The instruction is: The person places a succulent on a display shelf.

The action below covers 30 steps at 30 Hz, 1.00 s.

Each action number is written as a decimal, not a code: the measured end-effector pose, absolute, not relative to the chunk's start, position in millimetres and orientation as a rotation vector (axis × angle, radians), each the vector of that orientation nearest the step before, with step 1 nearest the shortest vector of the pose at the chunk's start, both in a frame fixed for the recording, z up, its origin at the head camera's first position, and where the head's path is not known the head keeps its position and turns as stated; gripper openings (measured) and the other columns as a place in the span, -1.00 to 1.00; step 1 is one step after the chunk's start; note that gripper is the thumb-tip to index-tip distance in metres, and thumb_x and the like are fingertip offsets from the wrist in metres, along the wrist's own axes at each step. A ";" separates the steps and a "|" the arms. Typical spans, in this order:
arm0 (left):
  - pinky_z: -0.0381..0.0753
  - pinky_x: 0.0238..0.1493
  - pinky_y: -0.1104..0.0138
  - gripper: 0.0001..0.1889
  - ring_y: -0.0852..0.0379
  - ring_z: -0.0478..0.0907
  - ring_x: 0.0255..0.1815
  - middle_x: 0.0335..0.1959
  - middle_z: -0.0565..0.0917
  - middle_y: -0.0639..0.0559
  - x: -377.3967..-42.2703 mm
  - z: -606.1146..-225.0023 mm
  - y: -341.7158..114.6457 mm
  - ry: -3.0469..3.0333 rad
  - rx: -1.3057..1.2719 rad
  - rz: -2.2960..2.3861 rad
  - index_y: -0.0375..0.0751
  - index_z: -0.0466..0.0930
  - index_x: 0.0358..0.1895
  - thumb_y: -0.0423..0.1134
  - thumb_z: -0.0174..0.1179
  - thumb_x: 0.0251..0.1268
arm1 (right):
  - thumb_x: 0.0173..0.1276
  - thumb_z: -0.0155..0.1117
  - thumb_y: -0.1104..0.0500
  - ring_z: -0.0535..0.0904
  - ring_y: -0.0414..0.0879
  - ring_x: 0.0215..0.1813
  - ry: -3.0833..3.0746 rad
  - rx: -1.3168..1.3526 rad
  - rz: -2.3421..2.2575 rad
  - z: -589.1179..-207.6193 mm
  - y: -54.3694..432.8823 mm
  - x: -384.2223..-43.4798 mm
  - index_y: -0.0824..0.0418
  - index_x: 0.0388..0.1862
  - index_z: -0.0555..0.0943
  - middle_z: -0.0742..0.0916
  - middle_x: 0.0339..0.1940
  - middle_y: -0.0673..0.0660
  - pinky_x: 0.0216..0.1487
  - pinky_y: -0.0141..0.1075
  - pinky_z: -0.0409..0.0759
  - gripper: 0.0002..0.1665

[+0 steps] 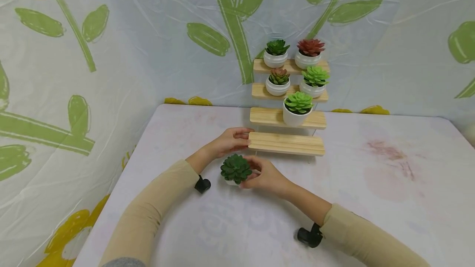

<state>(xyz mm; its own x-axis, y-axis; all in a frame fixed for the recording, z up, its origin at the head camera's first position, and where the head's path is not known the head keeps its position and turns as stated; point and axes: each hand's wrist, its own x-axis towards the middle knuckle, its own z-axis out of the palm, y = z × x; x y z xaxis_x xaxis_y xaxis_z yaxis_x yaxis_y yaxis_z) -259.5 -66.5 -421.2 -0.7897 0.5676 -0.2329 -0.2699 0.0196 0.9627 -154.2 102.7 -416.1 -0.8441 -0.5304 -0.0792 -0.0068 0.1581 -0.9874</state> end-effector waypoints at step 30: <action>0.55 0.03 0.27 -0.52 0.17 0.55 -0.14 -0.06 0.54 -0.07 -261.4 -426.3 -65.5 1.669 0.303 1.867 -0.38 0.27 0.31 -0.53 0.03 0.31 | 0.06 0.36 0.42 0.51 -0.18 -0.03 2.188 -0.297 -1.928 -379.4 157.8 -187.8 0.43 0.25 0.32 0.55 0.03 0.10 -0.04 -0.42 0.55 -0.26</action>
